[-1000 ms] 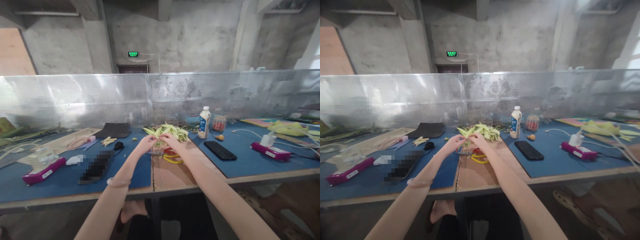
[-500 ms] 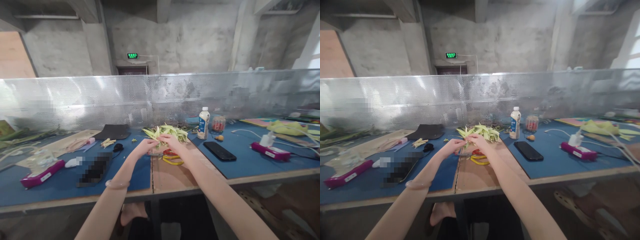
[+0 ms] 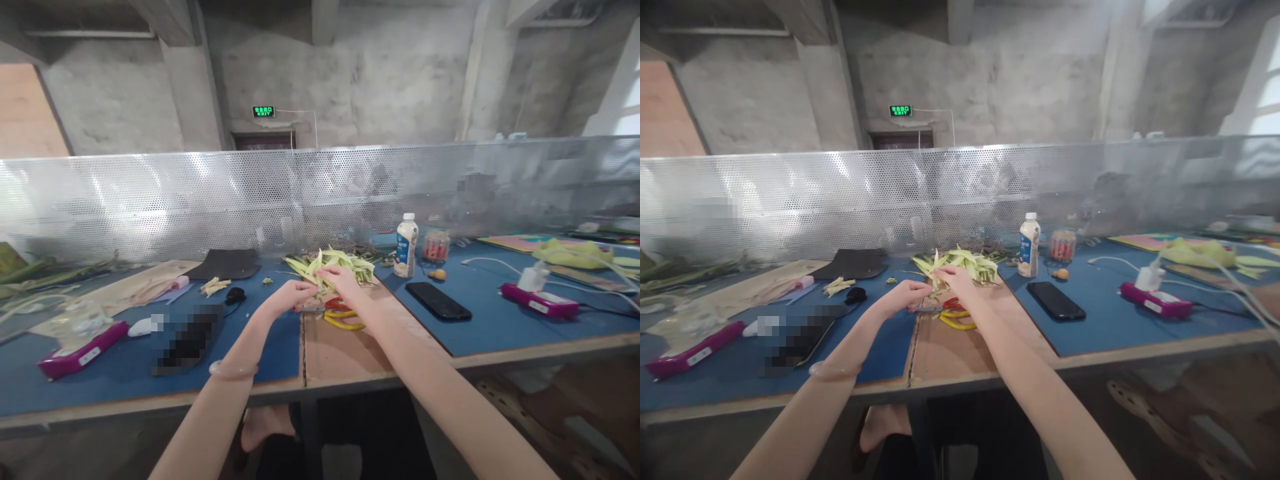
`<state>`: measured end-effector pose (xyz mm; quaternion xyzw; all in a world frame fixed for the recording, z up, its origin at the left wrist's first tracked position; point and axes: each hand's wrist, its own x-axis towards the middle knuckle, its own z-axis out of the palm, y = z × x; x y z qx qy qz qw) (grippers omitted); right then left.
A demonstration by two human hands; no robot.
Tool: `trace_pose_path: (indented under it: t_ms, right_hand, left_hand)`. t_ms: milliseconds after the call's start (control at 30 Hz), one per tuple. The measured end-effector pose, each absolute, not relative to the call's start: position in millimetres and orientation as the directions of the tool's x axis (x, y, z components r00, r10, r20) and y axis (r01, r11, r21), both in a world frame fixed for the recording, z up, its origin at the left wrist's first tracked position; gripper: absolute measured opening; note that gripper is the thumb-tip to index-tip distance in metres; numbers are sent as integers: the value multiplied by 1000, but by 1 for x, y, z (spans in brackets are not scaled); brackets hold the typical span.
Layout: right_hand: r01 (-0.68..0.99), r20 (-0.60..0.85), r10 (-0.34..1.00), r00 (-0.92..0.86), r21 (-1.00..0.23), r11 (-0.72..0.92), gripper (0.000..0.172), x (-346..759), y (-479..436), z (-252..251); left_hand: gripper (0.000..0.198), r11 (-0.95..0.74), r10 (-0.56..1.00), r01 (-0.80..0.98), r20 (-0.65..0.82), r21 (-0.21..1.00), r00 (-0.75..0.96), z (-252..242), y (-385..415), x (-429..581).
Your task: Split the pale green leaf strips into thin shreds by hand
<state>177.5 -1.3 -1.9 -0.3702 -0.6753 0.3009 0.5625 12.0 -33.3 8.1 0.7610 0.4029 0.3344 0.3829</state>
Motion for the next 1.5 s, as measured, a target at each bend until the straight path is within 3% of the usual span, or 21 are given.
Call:
trace_pose_path:
  t_ms: [267, 433, 800, 967, 1100, 1500]
  right_hand:
    - [286, 577, 813, -77, -768, 572, 27, 178, -1, 1]
    - [408, 659, 745, -102, -655, 636, 34, 177, -1, -3]
    - [457, 629, 710, -317, -555, 696, 30, 176, -1, -7]
    - [432, 621, 741, -256, -612, 663, 29, 175, 3, -8]
    - [382, 592, 777, -212, -682, 624, 28, 174, 0, -5]
    - [382, 607, 778, -161, -689, 616, 31, 177, 0, -3]
  left_hand:
    - [44, -412, 866, 396, 217, 821, 450, 9, -34, 12]
    - [44, -420, 896, 385, 308, 822, 319, 5, -24, 10]
    - [31, -426, 904, 382, 378, 820, 198, 3, -13, 7]
    - [26, -501, 860, 515, 467, 695, 207, 3, -10, 4]
    - [26, -497, 860, 490, 484, 717, 163, 5, -9, 3]
    - [27, -516, 808, 466, 590, 719, -15, 5, -5, -4]
